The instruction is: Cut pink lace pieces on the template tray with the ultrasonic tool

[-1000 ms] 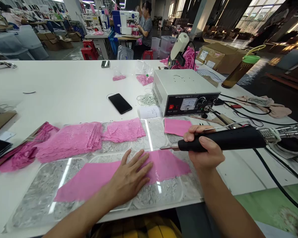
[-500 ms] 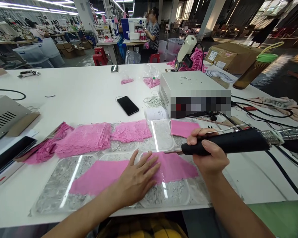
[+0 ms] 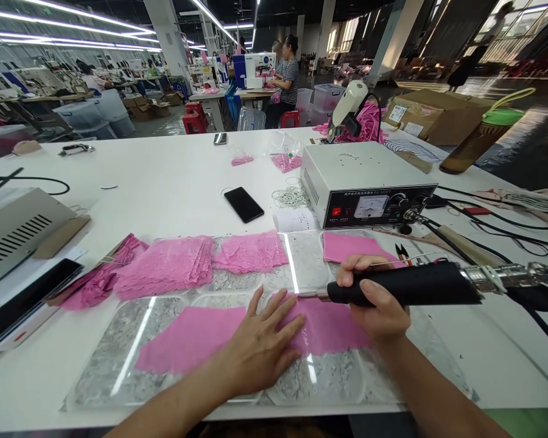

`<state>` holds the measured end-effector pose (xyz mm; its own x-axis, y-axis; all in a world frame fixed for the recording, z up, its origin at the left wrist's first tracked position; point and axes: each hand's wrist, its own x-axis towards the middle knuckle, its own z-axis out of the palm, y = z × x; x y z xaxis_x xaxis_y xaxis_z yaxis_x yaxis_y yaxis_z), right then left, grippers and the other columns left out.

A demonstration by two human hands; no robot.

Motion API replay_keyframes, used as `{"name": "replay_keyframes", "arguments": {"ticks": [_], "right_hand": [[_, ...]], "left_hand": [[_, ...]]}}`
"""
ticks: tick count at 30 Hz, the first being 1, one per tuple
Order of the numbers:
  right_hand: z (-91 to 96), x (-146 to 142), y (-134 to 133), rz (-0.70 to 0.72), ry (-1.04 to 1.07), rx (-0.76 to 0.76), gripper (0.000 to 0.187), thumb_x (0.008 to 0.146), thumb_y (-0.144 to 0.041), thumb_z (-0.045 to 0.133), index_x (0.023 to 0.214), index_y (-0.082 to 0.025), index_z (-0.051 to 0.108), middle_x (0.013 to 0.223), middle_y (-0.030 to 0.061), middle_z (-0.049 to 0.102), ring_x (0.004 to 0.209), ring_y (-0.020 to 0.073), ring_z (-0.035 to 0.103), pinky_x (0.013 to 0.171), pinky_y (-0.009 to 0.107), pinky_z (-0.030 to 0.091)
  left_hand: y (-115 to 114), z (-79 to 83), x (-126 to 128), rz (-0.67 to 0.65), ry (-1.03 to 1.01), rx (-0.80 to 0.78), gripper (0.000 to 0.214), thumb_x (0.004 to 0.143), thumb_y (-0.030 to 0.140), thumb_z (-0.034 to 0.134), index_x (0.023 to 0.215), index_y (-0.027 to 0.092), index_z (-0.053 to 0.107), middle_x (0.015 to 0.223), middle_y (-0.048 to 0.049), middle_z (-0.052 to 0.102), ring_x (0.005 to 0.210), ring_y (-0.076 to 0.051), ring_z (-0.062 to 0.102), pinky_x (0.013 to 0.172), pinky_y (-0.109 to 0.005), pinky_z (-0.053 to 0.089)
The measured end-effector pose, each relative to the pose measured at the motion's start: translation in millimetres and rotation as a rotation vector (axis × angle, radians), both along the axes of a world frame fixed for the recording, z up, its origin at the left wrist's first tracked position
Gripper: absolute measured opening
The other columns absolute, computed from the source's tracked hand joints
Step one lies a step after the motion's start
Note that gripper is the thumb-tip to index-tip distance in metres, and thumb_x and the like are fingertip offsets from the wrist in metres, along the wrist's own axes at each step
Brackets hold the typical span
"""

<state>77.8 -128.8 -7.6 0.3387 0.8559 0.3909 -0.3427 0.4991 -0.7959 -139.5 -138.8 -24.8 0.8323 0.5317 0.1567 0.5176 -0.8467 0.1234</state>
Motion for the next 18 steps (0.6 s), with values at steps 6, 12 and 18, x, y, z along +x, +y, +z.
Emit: {"name": "replay_keyframes", "arguments": {"ticks": [6,12,18], "right_hand": [[-1.3,0.2,1.3,-0.008,-0.04,0.001,0.011,0.072,-0.026,0.062,0.083,-0.023,0.061,0.08,0.0009,0.059,0.059,0.0118,0.055,0.058,0.031,0.048],[0.2,-0.9,1.7,-0.006,-0.066,0.018,0.008,0.073,-0.025,0.062,0.081,-0.022,0.061,0.079,0.0006,0.06,0.058,0.0115,0.056,0.057,0.03,0.049],[1.6,-0.4,2.9,-0.004,-0.066,0.011,0.006,0.073,-0.023,0.06,0.079,-0.022,0.061,0.078,0.0002,0.06,0.059,0.0115,0.056,0.058,0.031,0.049]], "left_hand": [[0.3,1.4,0.3,-0.001,-0.026,-0.035,0.043,0.096,0.044,0.045,0.133,0.022,0.05,0.144,-0.0122,0.047,0.137,-0.035,0.037,0.109,-0.065,0.029],[1.1,1.5,-0.6,-0.015,0.001,-0.024,0.046,0.093,0.039,0.054,0.135,0.02,0.049,0.145,-0.0133,0.045,0.137,-0.037,0.036,0.108,-0.067,0.027],[1.8,0.1,0.2,-0.015,0.012,-0.022,0.047,0.092,0.039,0.055,0.135,0.02,0.049,0.146,-0.0132,0.044,0.137,-0.037,0.035,0.109,-0.066,0.027]]}}
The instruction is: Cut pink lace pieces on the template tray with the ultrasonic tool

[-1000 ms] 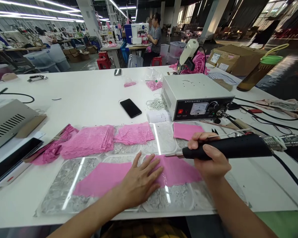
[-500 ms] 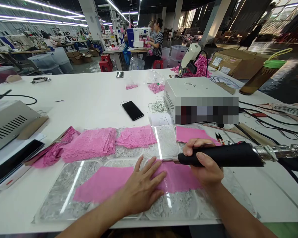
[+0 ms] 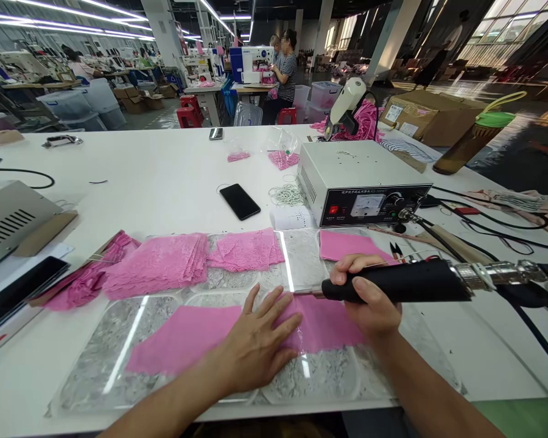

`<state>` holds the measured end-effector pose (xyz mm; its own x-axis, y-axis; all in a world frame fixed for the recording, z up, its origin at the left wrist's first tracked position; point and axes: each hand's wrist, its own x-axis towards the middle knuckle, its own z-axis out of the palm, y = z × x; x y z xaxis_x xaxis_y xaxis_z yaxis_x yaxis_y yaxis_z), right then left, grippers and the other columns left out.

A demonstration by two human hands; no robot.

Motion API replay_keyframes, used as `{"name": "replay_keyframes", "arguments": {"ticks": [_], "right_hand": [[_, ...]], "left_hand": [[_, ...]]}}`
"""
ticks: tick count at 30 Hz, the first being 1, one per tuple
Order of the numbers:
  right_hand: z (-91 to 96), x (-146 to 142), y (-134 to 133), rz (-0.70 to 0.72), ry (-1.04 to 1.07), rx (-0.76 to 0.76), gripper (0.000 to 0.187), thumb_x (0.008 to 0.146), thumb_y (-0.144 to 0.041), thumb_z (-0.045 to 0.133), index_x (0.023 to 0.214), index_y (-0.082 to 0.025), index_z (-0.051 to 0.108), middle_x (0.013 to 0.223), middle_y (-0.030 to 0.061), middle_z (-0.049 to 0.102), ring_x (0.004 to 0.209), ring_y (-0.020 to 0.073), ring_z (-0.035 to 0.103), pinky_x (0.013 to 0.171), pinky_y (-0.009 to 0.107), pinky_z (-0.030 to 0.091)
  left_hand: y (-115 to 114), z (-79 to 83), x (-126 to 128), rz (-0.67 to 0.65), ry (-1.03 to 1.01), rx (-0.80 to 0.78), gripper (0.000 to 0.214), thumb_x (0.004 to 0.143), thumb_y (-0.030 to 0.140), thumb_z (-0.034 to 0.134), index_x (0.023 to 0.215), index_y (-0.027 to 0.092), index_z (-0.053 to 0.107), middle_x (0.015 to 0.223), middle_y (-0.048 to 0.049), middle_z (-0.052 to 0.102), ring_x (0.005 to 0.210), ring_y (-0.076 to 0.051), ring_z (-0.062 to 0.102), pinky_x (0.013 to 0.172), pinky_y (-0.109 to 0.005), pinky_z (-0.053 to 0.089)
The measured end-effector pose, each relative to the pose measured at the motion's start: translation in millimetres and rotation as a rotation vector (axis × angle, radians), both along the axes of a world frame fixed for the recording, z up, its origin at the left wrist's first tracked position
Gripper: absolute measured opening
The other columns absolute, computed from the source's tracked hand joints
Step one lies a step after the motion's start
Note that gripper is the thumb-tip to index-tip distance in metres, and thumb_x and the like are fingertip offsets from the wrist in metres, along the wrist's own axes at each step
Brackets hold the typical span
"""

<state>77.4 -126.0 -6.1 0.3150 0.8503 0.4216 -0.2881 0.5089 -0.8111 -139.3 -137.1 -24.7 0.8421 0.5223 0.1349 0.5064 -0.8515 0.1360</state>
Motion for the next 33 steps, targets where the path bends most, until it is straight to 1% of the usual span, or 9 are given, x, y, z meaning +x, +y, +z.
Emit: {"name": "replay_keyframes", "arguments": {"ticks": [4,7,12,17,22,25,27,31,33], "right_hand": [[5.6,11,1,-0.103,0.085,-0.006,0.008,0.067,-0.021,0.058,0.075,-0.02,0.061,0.074,0.0004,0.058,0.055,0.0109,0.053,0.055,0.029,0.046],[8.6,20,1,-0.175,0.088,-0.025,0.008,0.065,-0.02,0.057,0.071,-0.019,0.061,0.072,0.0008,0.058,0.054,0.011,0.052,0.054,0.029,0.045],[6.9,19,-1,-0.136,0.054,-0.058,0.006,0.067,-0.022,0.059,0.072,-0.021,0.06,0.073,0.0005,0.058,0.055,0.0117,0.052,0.054,0.03,0.045],[3.6,16,-1,-0.109,0.033,-0.047,0.007,0.068,-0.023,0.061,0.074,-0.021,0.061,0.075,0.0008,0.059,0.056,0.0117,0.053,0.055,0.03,0.046],[5.1,15,-1,-0.109,0.025,-0.058,0.003,0.069,-0.022,0.061,0.072,-0.021,0.06,0.073,0.0003,0.059,0.056,0.0117,0.054,0.055,0.03,0.047],[7.4,17,-1,-0.116,0.039,-0.066,0.004,0.067,-0.021,0.061,0.071,-0.021,0.06,0.072,-0.0001,0.059,0.054,0.0117,0.054,0.054,0.03,0.047],[9.4,23,0,-0.151,0.056,-0.074,0.005,0.065,-0.022,0.06,0.07,-0.02,0.06,0.071,-0.0001,0.059,0.053,0.0118,0.053,0.053,0.031,0.046],[13.8,37,1,-0.295,0.069,-0.095,0.005,0.062,-0.02,0.058,0.067,-0.019,0.059,0.069,0.0005,0.058,0.052,0.0119,0.053,0.052,0.03,0.045],[14.9,40,1,-0.316,0.063,-0.105,0.004,0.062,-0.019,0.059,0.066,-0.018,0.059,0.068,0.0008,0.059,0.052,0.0121,0.053,0.052,0.03,0.045]], "left_hand": [[0,-1.1,-1,0.011,-0.017,-0.022,0.045,0.094,0.042,0.051,0.135,0.022,0.049,0.145,-0.0115,0.045,0.138,-0.036,0.035,0.111,-0.064,0.024],[-1,-0.8,-2,0.011,-0.001,-0.027,0.046,0.095,0.042,0.051,0.136,0.022,0.049,0.145,-0.0114,0.045,0.139,-0.035,0.034,0.111,-0.064,0.024],[0,-1.5,-1,0.019,-0.011,-0.014,0.045,0.095,0.042,0.05,0.135,0.022,0.05,0.145,-0.0107,0.045,0.139,-0.035,0.034,0.112,-0.064,0.023],[1,-2.3,-2,0.015,-0.018,-0.014,0.045,0.093,0.041,0.053,0.135,0.023,0.05,0.145,-0.0105,0.046,0.138,-0.035,0.035,0.112,-0.063,0.023],[0,-1.7,-2,0.004,0.001,-0.002,0.048,0.093,0.039,0.054,0.137,0.021,0.047,0.146,-0.0118,0.044,0.139,-0.036,0.033,0.111,-0.065,0.024],[0,-1.8,-2,-0.003,-0.005,0.007,0.047,0.093,0.039,0.053,0.137,0.021,0.047,0.146,-0.0122,0.044,0.139,-0.036,0.034,0.11,-0.066,0.026],[1,-2.3,-2,-0.004,-0.014,0.021,0.046,0.094,0.038,0.052,0.136,0.021,0.048,0.145,-0.0122,0.045,0.138,-0.036,0.034,0.109,-0.066,0.027],[1,-4.0,-2,-0.006,-0.028,0.035,0.046,0.093,0.037,0.052,0.136,0.021,0.048,0.145,-0.0119,0.046,0.138,-0.036,0.035,0.11,-0.065,0.026],[1,-4.8,-2,-0.006,-0.04,0.042,0.046,0.093,0.036,0.054,0.135,0.021,0.048,0.145,-0.0118,0.046,0.137,-0.036,0.035,0.11,-0.065,0.026]]}}
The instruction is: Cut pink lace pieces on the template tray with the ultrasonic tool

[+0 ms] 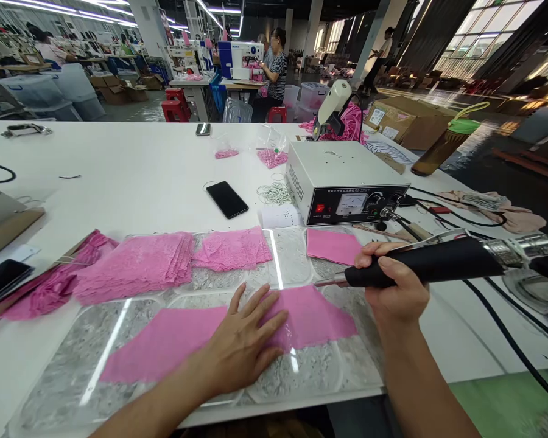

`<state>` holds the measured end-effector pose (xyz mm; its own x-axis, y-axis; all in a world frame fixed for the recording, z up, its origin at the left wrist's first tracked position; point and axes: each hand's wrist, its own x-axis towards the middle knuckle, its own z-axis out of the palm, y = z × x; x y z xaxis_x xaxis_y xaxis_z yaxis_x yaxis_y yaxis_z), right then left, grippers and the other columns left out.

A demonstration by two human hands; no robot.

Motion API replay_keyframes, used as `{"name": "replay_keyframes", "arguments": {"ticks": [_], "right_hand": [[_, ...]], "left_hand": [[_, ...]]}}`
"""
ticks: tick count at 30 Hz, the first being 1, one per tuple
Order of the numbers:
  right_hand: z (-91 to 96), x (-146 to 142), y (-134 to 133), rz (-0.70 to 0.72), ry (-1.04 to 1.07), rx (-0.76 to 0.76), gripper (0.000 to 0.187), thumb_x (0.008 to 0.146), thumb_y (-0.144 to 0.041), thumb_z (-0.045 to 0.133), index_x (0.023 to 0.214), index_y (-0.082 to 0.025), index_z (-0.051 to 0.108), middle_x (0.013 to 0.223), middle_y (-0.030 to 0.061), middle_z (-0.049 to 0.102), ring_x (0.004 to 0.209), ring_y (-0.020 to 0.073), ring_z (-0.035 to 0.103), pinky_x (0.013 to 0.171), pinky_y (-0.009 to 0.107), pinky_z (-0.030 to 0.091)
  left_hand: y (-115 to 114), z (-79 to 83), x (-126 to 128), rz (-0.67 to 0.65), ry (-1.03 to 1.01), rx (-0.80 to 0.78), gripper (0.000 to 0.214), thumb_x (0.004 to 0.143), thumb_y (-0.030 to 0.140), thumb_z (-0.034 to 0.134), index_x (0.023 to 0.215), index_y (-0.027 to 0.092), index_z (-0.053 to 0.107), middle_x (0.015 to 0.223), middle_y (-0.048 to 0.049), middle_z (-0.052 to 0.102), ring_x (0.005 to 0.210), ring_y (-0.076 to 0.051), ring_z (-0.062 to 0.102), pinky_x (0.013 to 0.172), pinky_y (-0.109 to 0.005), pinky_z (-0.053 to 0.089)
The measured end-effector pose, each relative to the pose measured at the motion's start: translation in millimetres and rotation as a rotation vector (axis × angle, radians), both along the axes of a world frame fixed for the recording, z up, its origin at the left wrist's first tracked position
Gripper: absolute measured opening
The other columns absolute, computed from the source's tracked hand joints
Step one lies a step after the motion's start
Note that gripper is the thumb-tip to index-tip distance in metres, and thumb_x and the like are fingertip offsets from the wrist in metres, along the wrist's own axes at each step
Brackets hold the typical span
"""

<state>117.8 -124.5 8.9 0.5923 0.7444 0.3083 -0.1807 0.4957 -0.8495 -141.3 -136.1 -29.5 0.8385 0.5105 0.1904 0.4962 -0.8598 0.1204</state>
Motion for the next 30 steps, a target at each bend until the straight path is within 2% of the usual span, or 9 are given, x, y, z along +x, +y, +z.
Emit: {"name": "replay_keyframes", "arguments": {"ticks": [6,13,18,24,30], "right_hand": [[0.4,-3,-1,0.01,-0.047,-0.001,0.005,0.063,-0.02,0.059,0.068,-0.019,0.059,0.069,0.0008,0.06,0.051,0.012,0.053,0.054,0.031,0.045],[-1.8,-4,0,0.039,-0.035,0.007,0.004,0.063,-0.02,0.059,0.067,-0.019,0.06,0.07,0.0003,0.059,0.054,0.0117,0.054,0.056,0.031,0.047],[-1.2,-5,0,0.066,-0.033,-0.008,0.004,0.064,-0.021,0.061,0.067,-0.02,0.06,0.068,-0.0001,0.06,0.053,0.0132,0.054,0.049,0.029,0.046],[3.5,-3,1,0.013,-0.013,0.021,0.004,0.062,-0.021,0.06,0.066,-0.02,0.059,0.067,-0.0002,0.058,0.052,0.0121,0.053,0.05,0.029,0.045],[7.4,10,-6,-0.062,0.084,0.037,0.007,0.059,-0.02,0.057,0.065,-0.018,0.06,0.067,0.0002,0.059,0.051,0.0109,0.052,0.053,0.029,0.044]], "left_hand": [[1,-0.3,-1,0.002,-0.015,0.008,0.046,0.092,0.035,0.055,0.135,0.022,0.05,0.144,-0.0113,0.047,0.138,-0.034,0.036,0.113,-0.062,0.021],[0,-0.9,-1,-0.004,0.007,0.014,0.045,0.093,0.035,0.053,0.135,0.021,0.05,0.144,-0.0119,0.047,0.137,-0.036,0.036,0.111,-0.064,0.024],[2,-1.7,-2,-0.007,-0.022,0.018,0.046,0.093,0.036,0.053,0.137,0.022,0.049,0.145,-0.0109,0.046,0.138,-0.034,0.036,0.113,-0.063,0.022],[4,-1.5,-3,-0.01,-0.011,0.044,0.047,0.094,0.037,0.052,0.139,0.023,0.048,0.143,-0.0116,0.048,0.138,-0.034,0.036,0.113,-0.063,0.023],[6,-5.2,-4,-0.039,-0.031,0.098,0.047,0.093,0.033,0.053,0.138,0.023,0.049,0.143,-0.0114,0.048,0.137,-0.033,0.037,0.113,-0.062,0.022]]}}
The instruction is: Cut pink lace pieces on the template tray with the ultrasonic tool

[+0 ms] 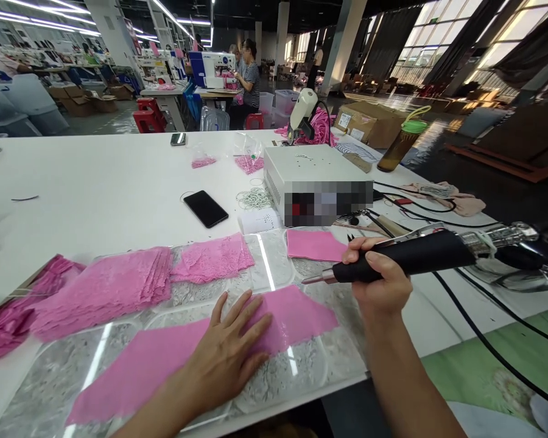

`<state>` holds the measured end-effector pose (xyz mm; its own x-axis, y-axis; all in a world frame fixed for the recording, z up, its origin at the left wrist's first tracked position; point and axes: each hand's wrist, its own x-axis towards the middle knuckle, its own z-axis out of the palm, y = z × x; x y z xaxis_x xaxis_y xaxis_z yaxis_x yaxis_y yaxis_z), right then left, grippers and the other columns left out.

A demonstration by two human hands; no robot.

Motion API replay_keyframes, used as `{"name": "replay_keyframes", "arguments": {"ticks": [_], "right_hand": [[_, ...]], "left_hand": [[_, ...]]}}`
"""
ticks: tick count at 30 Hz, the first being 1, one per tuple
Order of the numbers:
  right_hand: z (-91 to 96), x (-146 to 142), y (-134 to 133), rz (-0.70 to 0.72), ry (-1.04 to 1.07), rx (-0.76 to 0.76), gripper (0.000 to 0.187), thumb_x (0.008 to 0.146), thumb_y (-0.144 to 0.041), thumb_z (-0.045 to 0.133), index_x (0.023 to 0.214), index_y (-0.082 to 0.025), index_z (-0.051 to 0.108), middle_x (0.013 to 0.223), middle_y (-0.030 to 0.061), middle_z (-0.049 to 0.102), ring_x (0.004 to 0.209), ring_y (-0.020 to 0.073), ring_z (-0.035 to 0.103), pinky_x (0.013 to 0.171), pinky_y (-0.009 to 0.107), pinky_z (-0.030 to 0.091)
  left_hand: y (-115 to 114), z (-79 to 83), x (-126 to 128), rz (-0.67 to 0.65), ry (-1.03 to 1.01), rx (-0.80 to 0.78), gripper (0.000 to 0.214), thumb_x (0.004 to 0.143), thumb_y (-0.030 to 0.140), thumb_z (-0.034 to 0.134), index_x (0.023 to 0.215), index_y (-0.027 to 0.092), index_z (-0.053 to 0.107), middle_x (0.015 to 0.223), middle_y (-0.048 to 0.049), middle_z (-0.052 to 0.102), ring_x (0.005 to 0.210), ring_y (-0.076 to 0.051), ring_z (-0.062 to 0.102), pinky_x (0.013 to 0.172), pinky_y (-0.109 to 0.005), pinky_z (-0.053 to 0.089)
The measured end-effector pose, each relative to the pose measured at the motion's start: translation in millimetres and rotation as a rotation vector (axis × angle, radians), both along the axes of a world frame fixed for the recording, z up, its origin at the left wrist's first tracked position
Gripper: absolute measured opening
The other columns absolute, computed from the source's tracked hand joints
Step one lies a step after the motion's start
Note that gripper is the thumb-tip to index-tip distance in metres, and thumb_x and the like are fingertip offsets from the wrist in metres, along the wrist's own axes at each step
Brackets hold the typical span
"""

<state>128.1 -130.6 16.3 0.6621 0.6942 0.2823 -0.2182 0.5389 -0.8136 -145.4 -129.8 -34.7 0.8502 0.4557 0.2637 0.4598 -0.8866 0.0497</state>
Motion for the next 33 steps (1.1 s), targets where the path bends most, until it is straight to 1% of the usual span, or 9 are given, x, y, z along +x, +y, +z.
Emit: {"name": "replay_keyframes", "arguments": {"ticks": [6,9,11,19,26,33], "right_hand": [[-9.0,12,-25,-0.042,-0.002,-0.018,0.009,0.059,-0.022,0.057,0.066,-0.019,0.061,0.067,0.0004,0.059,0.052,0.011,0.051,0.051,0.028,0.043],[-14.5,14,-31,-0.07,0.009,-0.005,0.009,0.058,-0.023,0.056,0.065,-0.019,0.06,0.065,0.0004,0.058,0.05,0.0104,0.05,0.05,0.027,0.042],[-16.7,14,-31,-0.074,0.006,0.002,0.009,0.058,-0.023,0.055,0.065,-0.019,0.06,0.066,0.0006,0.058,0.05,0.0103,0.05,0.05,0.027,0.041],[-19.6,6,-25,-0.015,-0.027,0.001,0.01,0.059,-0.022,0.055,0.067,-0.018,0.06,0.067,0.0008,0.058,0.051,0.011,0.05,0.049,0.027,0.042],[-21.8,6,-25,0.018,-0.039,0.005,0.01,0.06,-0.022,0.055,0.068,-0.018,0.06,0.068,0.0006,0.059,0.051,0.0104,0.051,0.051,0.027,0.043],[-23.8,6,-23,0.042,-0.064,0.011,0.009,0.062,-0.022,0.056,0.07,-0.018,0.06,0.069,0.0007,0.058,0.052,0.0106,0.051,0.052,0.027,0.043]], "left_hand": [[1,-2.9,-1,-0.012,-0.009,0.07,0.046,0.095,0.034,0.05,0.139,0.023,0.048,0.144,-0.0117,0.047,0.138,-0.033,0.036,0.113,-0.061,0.022],[1,-2.1,0,-0.013,-0.003,0.073,0.045,0.095,0.034,0.049,0.139,0.023,0.047,0.145,-0.0117,0.046,0.138,-0.033,0.035,0.113,-0.061,0.022],[1,-1.2,0,-0.011,0.005,0.075,0.045,0.095,0.034,0.05,0.139,0.023,0.048,0.144,-0.0123,0.046,0.138,-0.034,0.035,0.112,-0.061,0.023],[0,-0.3,0,0.005,0.062,0.054,0.048,0.094,0.034,0.052,0.14,0.023,0.046,0.145,-0.0121,0.045,0.139,-0.035,0.032,0.112,-0.062,0.023],[-1,1.0,1,0.009,0.033,0.049,0.046,0.094,0.033,0.052,0.139,0.023,0.049,0.145,-0.0119,0.046,0.139,-0.035,0.033,0.113,-0.062,0.02],[-2,1.0,1,0.005,0.06,0.057,0.047,0.094,0.033,0.051,0.139,0.022,0.048,0.145,-0.0129,0.045,0.138,-0.036,0.033,0.111,-0.063,0.023]]}}
